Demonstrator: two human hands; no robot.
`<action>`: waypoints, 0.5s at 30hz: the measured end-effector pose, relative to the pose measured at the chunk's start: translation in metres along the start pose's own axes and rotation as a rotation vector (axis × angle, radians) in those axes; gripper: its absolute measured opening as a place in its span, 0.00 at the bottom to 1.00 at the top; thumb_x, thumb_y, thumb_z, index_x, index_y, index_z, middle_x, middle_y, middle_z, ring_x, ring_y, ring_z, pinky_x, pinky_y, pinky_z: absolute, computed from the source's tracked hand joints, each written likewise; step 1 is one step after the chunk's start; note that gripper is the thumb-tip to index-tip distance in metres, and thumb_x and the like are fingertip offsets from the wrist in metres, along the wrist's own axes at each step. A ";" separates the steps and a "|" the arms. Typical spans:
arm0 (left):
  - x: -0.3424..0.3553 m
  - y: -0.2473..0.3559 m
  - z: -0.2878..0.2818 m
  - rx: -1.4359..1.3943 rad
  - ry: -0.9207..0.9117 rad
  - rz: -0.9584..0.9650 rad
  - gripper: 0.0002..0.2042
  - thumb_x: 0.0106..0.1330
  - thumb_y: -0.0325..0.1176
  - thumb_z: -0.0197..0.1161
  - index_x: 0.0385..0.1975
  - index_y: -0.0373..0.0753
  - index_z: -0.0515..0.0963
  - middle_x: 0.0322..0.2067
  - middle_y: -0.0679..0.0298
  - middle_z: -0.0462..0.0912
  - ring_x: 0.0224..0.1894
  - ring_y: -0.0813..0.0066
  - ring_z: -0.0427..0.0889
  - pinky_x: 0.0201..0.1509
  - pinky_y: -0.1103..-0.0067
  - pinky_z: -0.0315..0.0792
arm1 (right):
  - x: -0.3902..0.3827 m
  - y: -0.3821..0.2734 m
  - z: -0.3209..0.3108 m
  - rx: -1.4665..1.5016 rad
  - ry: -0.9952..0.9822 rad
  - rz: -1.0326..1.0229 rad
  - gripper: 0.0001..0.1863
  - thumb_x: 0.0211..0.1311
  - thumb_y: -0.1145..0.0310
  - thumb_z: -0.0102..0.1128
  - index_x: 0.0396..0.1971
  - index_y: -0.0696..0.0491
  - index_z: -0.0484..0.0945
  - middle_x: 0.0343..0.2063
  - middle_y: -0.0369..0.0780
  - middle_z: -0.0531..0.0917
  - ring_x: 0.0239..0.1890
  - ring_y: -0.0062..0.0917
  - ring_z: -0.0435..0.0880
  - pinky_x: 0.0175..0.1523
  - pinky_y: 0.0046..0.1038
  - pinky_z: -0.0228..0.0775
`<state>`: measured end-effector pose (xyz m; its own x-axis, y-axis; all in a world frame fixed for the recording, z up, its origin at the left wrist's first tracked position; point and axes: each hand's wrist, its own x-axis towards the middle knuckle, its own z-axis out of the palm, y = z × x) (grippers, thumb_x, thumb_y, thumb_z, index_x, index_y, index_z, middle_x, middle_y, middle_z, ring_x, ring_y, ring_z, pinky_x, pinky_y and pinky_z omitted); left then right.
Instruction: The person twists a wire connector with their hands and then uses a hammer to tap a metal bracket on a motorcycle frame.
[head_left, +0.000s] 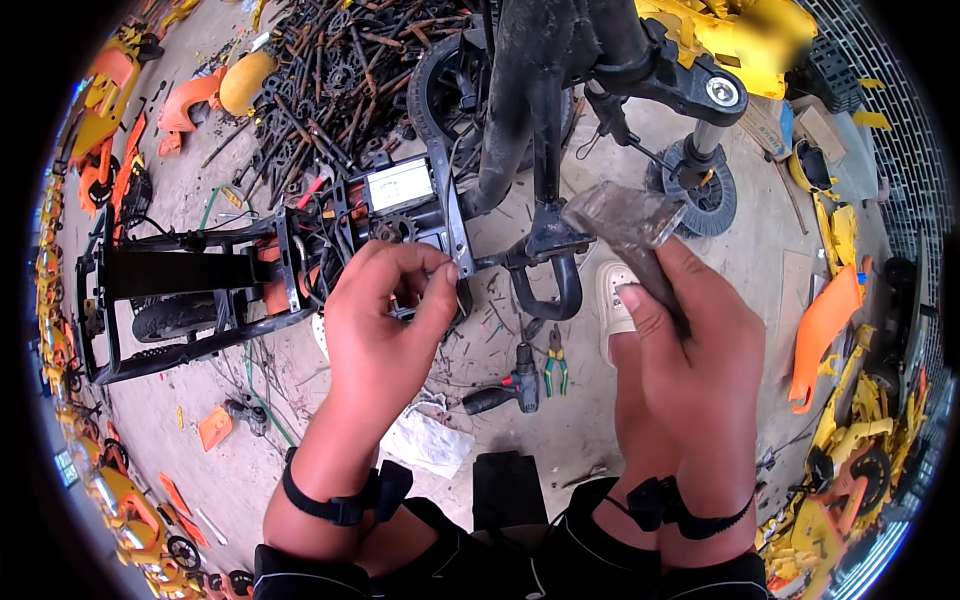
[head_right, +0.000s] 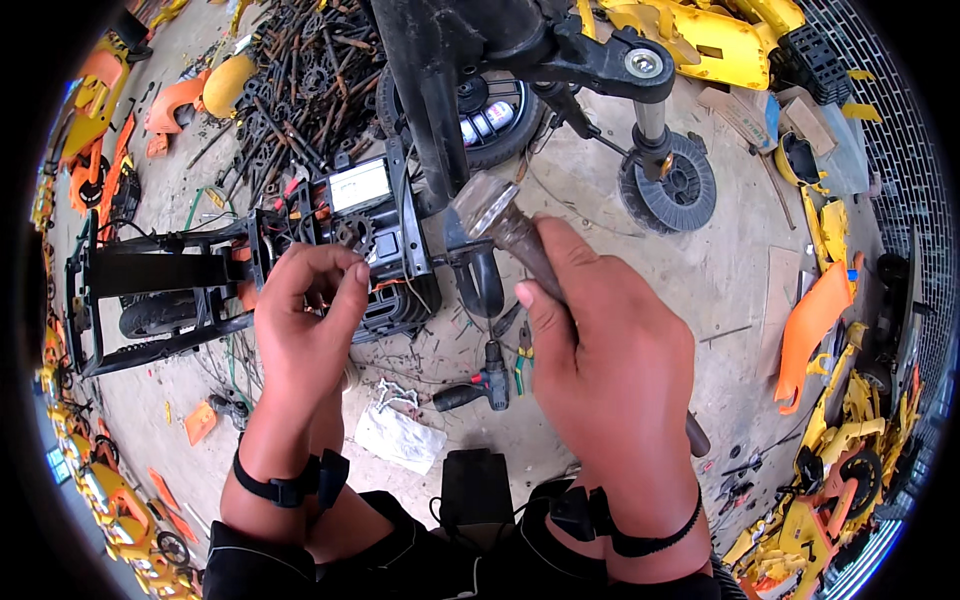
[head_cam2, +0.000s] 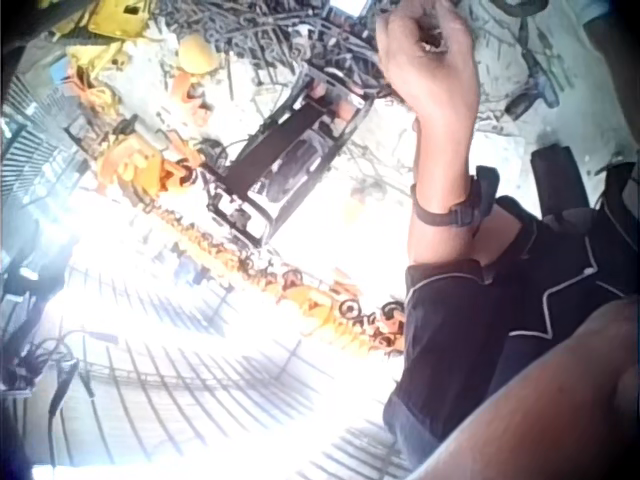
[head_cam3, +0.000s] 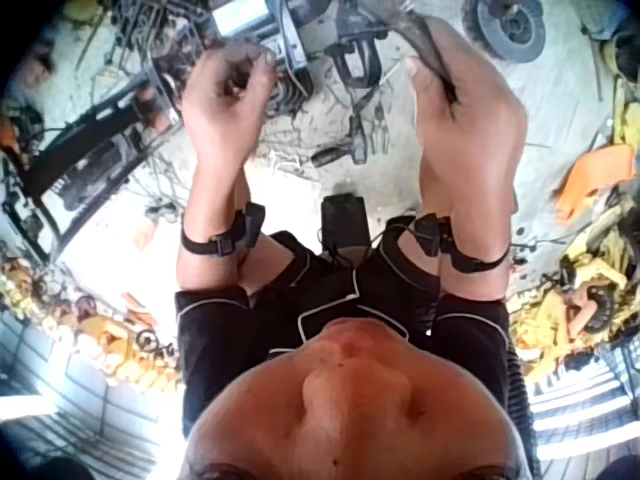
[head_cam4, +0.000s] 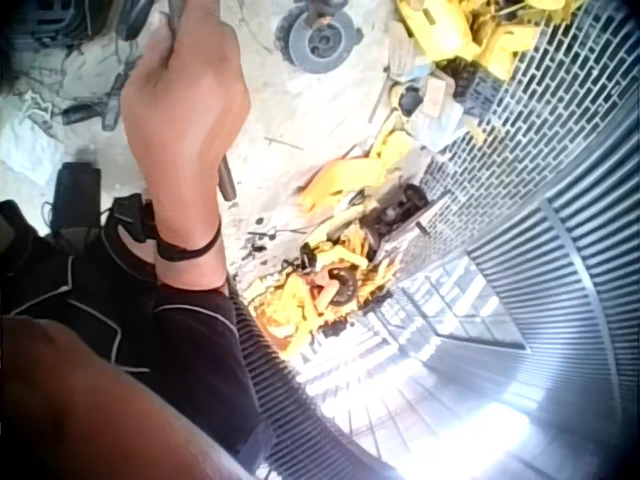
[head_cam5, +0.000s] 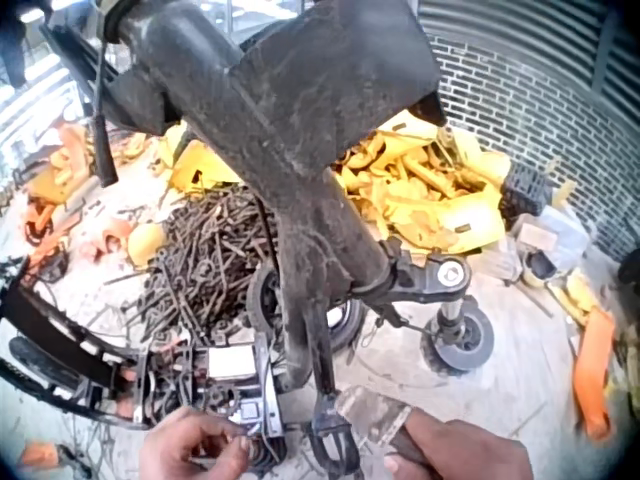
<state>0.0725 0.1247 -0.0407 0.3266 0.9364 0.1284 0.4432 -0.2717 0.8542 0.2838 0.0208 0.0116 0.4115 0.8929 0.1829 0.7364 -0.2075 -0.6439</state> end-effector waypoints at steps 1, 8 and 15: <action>-0.001 -0.001 -0.001 -0.003 -0.005 0.008 0.04 0.63 0.24 0.71 0.34 0.35 0.83 0.28 0.64 0.80 0.27 0.79 0.77 0.32 0.81 0.73 | -0.001 -0.003 0.002 0.008 -0.012 -0.008 0.22 0.61 0.70 0.71 0.56 0.51 0.83 0.29 0.43 0.83 0.29 0.40 0.84 0.34 0.35 0.76; 0.000 -0.001 -0.002 -0.006 -0.076 0.089 0.05 0.63 0.22 0.70 0.36 0.35 0.82 0.32 0.62 0.81 0.31 0.72 0.82 0.37 0.78 0.76 | 0.010 -0.004 -0.005 -0.232 0.056 0.078 0.20 0.62 0.71 0.70 0.55 0.53 0.83 0.35 0.45 0.86 0.35 0.43 0.86 0.40 0.37 0.79; 0.007 0.007 0.020 -0.092 -0.084 0.151 0.04 0.66 0.24 0.69 0.38 0.37 0.82 0.37 0.63 0.85 0.37 0.72 0.81 0.38 0.79 0.72 | 0.003 -0.001 -0.001 0.071 0.033 0.048 0.22 0.60 0.74 0.71 0.56 0.54 0.83 0.35 0.47 0.86 0.34 0.41 0.86 0.41 0.33 0.78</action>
<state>0.0943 0.1248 -0.0442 0.4536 0.8637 0.2197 0.3072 -0.3830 0.8712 0.2851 0.0235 0.0140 0.4634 0.8688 0.1744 0.6759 -0.2192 -0.7036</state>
